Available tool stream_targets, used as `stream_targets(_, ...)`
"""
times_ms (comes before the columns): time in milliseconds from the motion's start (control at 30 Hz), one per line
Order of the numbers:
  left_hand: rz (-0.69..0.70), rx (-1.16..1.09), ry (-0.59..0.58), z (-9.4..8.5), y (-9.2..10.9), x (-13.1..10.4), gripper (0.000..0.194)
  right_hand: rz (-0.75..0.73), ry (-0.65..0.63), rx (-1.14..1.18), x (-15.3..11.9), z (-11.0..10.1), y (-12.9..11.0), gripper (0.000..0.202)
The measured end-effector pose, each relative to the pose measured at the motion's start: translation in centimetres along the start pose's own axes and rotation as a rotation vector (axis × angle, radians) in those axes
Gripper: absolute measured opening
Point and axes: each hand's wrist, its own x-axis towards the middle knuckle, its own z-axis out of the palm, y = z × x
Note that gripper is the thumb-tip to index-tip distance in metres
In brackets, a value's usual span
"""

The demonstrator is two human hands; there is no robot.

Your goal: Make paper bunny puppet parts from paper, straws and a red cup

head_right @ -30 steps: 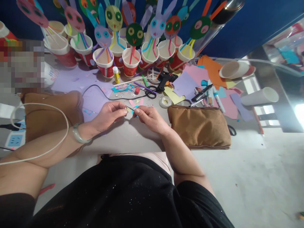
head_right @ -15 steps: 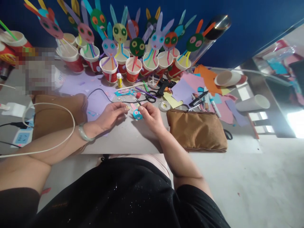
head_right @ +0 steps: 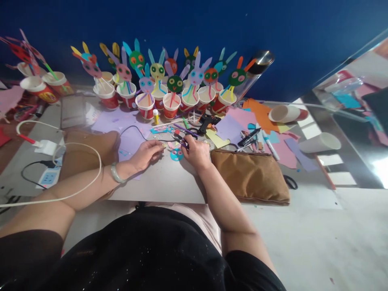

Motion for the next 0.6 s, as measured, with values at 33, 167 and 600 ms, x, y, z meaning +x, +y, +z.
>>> stream_targets(33,-0.008,0.009,0.004,0.0,0.0,0.0,0.033,-0.008,-0.006,-0.013,0.1,0.0,0.2,0.035)
stream_targets(167,-0.013,0.047,-0.021,-0.1,-0.1,-0.1,0.033,0.000,-0.020,-0.021,0.2,0.1,0.6,0.037)
stream_targets(600,0.131,0.174,0.114,-1.4,-0.9,1.5,0.025,0.105,-0.101,0.094,0.6,0.0,-0.3,0.036)
